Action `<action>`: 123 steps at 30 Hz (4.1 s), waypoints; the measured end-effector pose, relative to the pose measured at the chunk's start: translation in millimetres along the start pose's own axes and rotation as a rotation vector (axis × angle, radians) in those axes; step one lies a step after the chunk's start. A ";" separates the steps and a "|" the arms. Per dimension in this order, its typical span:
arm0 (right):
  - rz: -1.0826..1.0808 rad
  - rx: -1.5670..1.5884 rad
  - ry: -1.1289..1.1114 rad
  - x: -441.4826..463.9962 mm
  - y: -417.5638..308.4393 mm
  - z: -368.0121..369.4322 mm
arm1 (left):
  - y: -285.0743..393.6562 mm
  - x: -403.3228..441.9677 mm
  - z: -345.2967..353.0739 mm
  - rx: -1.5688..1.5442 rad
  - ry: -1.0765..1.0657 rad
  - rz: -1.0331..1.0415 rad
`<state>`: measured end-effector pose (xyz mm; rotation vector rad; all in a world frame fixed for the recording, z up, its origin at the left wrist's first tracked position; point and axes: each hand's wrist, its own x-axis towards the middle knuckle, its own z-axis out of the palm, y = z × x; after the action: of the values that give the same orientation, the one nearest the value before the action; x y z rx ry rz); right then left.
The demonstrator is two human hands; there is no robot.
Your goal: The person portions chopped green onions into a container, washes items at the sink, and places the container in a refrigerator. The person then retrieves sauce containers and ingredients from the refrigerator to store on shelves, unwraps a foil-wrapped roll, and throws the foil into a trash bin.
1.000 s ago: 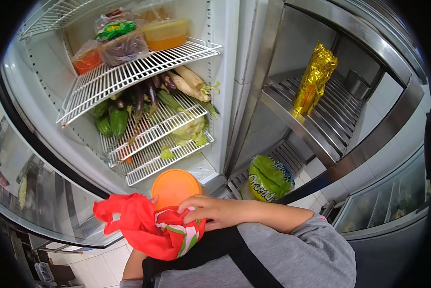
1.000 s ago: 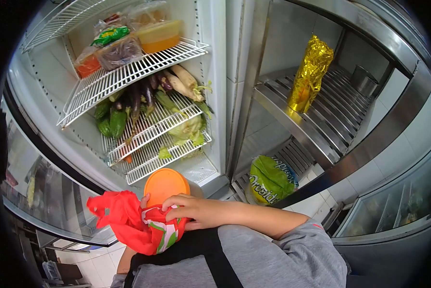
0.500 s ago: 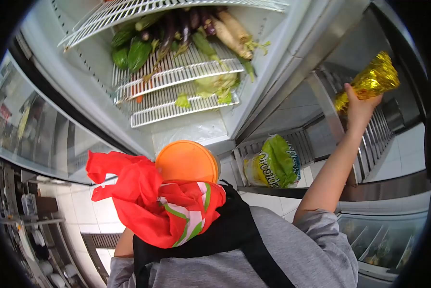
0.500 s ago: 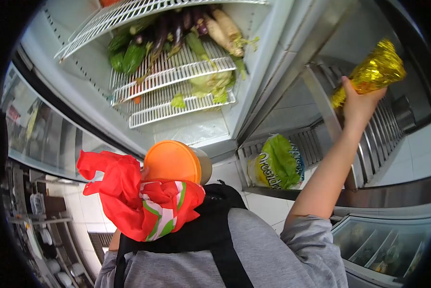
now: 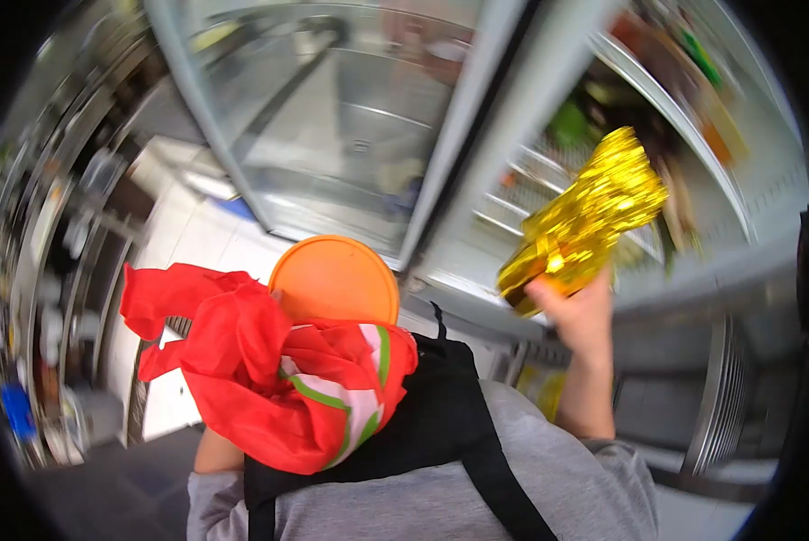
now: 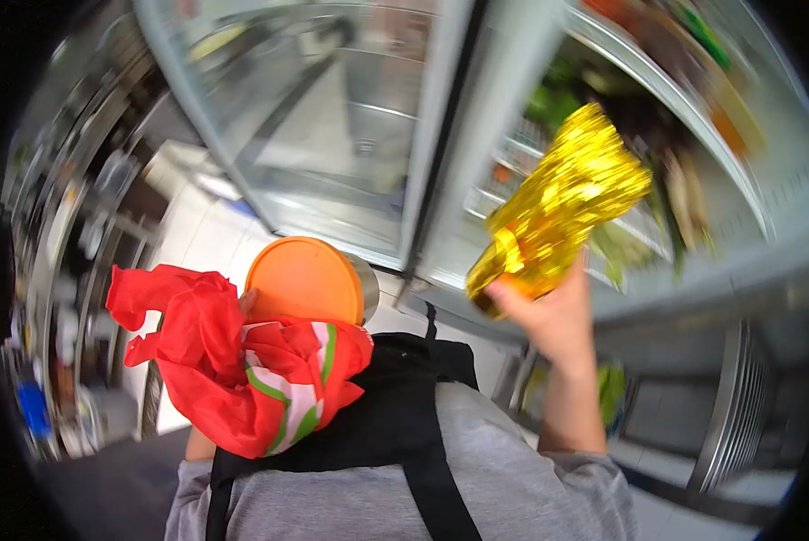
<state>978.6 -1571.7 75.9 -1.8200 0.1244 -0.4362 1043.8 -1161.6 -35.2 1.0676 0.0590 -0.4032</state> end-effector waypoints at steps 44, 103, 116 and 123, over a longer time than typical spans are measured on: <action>-0.588 -0.982 -1.505 245.2 241.1 783.4 | 83.5 -234.5 -331.5 -0.472 1.476 0.909; -1.627 1.090 -2.423 -1739.5 -630.6 1474.0 | 183.4 -1261.3 -914.4 -1.008 2.844 1.628; -1.363 1.445 -3.186 -1937.1 -622.1 1193.5 | 149.2 -1434.7 -941.3 -0.973 3.159 1.637; -1.209 1.567 -3.507 -1886.7 -636.6 1236.4 | 166.2 -1458.3 -982.5 -0.998 3.460 1.410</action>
<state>-411.7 311.7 -40.4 -1.2072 2.4279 -1.6366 -104.7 180.1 -25.4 0.6174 -1.6437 -2.2706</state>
